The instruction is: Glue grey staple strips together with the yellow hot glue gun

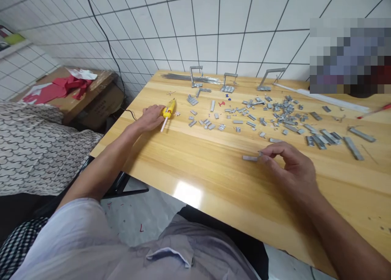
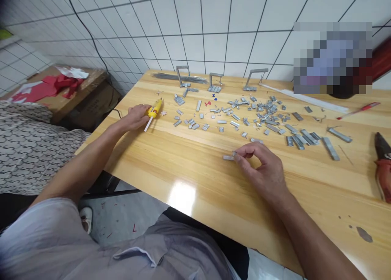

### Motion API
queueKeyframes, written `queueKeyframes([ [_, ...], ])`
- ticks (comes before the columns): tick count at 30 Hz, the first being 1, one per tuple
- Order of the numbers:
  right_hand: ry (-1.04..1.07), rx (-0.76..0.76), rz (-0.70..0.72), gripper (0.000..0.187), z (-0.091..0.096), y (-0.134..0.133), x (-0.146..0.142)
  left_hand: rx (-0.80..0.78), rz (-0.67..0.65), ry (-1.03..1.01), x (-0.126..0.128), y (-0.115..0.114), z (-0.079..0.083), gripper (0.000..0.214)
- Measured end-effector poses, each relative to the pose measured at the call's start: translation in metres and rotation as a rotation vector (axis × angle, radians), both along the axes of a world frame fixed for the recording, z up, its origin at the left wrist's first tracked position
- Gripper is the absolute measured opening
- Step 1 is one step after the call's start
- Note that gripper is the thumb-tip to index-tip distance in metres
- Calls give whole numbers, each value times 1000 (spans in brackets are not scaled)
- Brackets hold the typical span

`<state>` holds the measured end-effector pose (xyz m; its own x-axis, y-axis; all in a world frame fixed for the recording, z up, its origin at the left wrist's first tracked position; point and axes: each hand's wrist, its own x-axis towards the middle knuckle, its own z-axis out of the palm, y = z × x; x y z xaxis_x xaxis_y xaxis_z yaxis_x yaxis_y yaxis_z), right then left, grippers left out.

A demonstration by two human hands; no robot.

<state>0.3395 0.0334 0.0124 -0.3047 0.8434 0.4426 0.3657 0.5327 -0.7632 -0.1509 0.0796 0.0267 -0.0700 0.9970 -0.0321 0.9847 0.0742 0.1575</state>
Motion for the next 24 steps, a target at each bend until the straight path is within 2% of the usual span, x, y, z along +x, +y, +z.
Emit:
queueKeyframes([
  [2,14,-3,-23,7,1,0,0,11,-18,-5,-4,-1,0,41],
  [5,47,-11,-20,6,1,1,1,31,-53,-28,-9,-3,12,47],
  [8,55,-50,-63,5,-1,2,4,148,-58,-54,9,-8,27,51],
  [10,73,-54,-90,4,-2,4,7,221,-127,-88,45,-17,36,45],
  [12,99,-43,-118,4,-4,7,10,208,-309,-236,97,-28,38,41],
  [14,134,-37,-162,4,-4,11,14,130,-508,-291,156,-39,34,35],
  [17,226,-56,-246,5,-2,17,19,-17,-872,-275,230,-41,19,42],
  [20,300,-85,-286,6,5,20,22,-125,-1007,-147,268,-29,6,60],
  [24,304,-84,-279,7,14,18,22,-195,-1054,-85,278,-14,4,55],
])
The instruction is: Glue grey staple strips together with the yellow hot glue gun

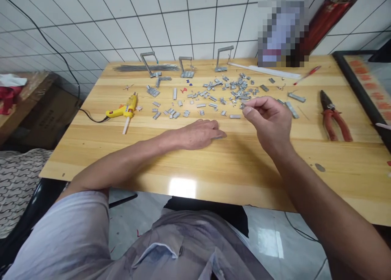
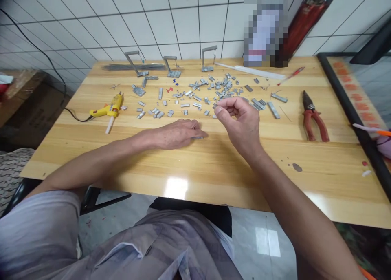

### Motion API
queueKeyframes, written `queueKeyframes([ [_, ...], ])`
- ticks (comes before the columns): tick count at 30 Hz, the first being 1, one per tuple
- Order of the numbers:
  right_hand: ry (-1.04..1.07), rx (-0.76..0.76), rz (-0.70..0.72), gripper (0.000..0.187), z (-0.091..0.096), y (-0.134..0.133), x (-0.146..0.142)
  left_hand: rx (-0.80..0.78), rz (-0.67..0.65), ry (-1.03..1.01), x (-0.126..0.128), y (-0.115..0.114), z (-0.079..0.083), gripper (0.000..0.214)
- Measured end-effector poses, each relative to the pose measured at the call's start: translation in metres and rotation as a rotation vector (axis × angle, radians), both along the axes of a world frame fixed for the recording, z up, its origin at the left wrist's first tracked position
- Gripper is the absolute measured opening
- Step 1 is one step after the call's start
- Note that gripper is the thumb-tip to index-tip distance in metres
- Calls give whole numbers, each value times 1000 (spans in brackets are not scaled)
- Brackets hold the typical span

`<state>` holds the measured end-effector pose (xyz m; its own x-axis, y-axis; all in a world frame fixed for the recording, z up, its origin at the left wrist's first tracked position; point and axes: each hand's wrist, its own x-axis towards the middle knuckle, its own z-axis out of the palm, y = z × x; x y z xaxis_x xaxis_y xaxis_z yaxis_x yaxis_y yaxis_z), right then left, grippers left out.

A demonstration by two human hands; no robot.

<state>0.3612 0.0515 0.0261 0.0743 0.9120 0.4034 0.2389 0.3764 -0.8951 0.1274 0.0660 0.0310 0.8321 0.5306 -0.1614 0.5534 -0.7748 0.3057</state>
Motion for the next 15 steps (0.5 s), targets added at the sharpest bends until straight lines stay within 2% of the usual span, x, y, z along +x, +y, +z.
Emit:
queueKeyframes([
  [3,-32,4,10,7,4,-3,0,-72,29,-28,-3,1,5,43],
  [5,-50,-6,29,6,6,-4,-1,-99,97,-35,-6,-4,10,35],
  [7,-65,-18,51,4,7,-6,-1,-77,198,0,-11,-10,13,33],
  [10,-107,-31,80,3,8,-11,-4,35,311,51,-25,-20,14,37],
  [12,-153,-47,93,2,9,-15,-7,96,277,-28,-36,-23,11,34],
  [15,-208,-82,126,1,10,-21,-13,70,74,-203,-48,-23,2,38],
])
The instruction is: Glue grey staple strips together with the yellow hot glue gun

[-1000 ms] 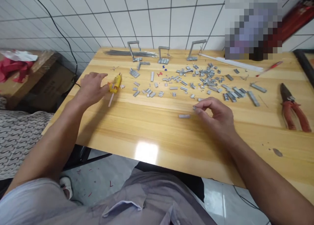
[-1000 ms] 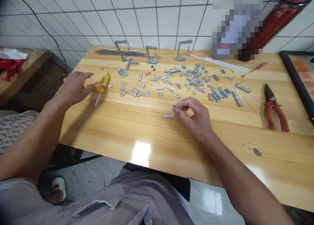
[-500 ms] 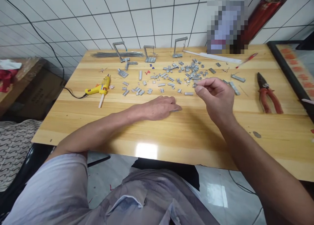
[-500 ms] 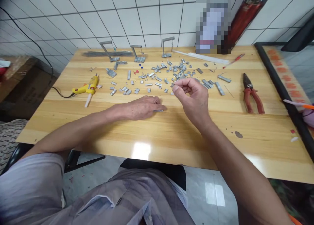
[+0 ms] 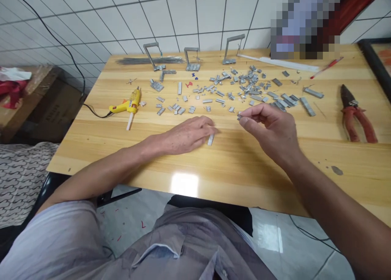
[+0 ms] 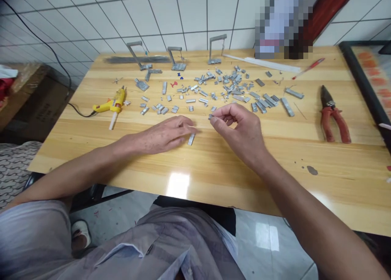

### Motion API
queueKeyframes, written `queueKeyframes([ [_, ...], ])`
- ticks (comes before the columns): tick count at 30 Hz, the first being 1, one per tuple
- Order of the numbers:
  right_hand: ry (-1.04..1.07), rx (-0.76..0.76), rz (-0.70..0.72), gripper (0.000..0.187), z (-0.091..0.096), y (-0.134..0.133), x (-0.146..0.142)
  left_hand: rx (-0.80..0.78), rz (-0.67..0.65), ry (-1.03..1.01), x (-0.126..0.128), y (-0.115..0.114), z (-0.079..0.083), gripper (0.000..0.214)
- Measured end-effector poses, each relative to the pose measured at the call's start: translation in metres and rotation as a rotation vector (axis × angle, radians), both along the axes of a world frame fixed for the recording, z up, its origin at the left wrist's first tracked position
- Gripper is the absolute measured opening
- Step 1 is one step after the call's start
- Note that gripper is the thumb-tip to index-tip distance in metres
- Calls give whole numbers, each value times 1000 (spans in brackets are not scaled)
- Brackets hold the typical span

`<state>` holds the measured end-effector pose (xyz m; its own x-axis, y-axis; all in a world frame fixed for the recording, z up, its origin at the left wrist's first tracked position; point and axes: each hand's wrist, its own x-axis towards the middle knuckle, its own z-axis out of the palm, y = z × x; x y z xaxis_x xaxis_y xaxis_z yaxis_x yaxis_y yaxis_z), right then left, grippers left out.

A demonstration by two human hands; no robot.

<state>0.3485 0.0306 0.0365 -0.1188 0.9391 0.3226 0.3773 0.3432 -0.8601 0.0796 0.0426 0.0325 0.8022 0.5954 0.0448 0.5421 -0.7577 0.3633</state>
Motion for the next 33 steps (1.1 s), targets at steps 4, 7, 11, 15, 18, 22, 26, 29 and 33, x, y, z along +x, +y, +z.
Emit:
queueKeyframes([
  [4,-79,-28,37,2,2,-9,-4,-63,-122,-32,-5,5,-13,28],
  [7,-161,-27,52,2,3,-17,-4,-44,-53,-45,-9,4,-19,24],
  [11,-260,4,88,2,-4,-23,-5,37,51,-69,-15,-5,-25,26],
  [15,-339,87,211,3,-19,-22,-13,92,68,-145,-14,-10,-34,22],
  [18,-409,126,259,6,-27,-17,-19,125,99,-141,-9,-10,-40,23],
  [22,-467,145,239,7,-35,-11,-22,150,161,-124,-5,-10,-41,23],
  [26,-470,154,230,7,-44,-9,-23,119,188,-167,-3,-13,-40,16],
  [29,-476,150,234,9,-49,-8,-24,76,195,-196,-3,-13,-40,14],
  [33,-488,178,228,9,-51,-6,-27,38,215,-210,-2,-13,-40,12],
])
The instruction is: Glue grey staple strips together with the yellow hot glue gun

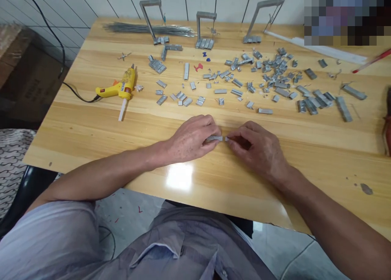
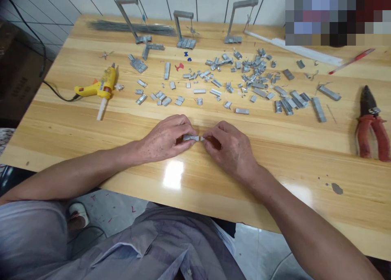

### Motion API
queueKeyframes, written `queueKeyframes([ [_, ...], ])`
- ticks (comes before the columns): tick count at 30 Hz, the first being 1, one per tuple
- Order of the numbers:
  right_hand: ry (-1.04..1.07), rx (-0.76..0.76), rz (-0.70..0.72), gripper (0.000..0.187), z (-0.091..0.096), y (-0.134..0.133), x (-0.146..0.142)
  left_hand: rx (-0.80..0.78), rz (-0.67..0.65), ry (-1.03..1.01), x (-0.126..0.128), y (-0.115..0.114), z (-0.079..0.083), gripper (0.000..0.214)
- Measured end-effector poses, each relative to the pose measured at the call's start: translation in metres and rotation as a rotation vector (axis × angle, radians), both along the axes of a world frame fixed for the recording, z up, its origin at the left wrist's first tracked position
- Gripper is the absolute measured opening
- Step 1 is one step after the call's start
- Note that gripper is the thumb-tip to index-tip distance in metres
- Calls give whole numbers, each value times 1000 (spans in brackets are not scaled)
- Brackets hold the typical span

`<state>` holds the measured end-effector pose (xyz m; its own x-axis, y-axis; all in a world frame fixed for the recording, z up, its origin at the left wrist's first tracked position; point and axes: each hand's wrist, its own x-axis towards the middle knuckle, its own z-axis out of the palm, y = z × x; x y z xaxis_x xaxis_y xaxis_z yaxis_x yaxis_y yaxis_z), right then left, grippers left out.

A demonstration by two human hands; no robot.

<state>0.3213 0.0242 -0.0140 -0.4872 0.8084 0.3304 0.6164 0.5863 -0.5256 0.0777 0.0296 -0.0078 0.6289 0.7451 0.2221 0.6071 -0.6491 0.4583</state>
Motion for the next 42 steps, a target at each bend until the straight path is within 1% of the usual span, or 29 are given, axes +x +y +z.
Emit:
queueKeyframes([
  [10,-40,1,4,11,-1,0,-1,-15,-4,38,1,0,3,15],
  [17,-55,-54,-12,12,0,-1,-2,-24,-4,31,2,-1,1,14],
  [25,-43,-34,-23,12,0,-1,-3,-24,-7,29,2,0,1,15],
  [34,-43,-55,-26,13,1,-1,-4,-1,2,0,2,-1,0,16],
  [42,-49,-41,-32,12,0,0,-4,-9,9,5,3,-2,1,17],
])
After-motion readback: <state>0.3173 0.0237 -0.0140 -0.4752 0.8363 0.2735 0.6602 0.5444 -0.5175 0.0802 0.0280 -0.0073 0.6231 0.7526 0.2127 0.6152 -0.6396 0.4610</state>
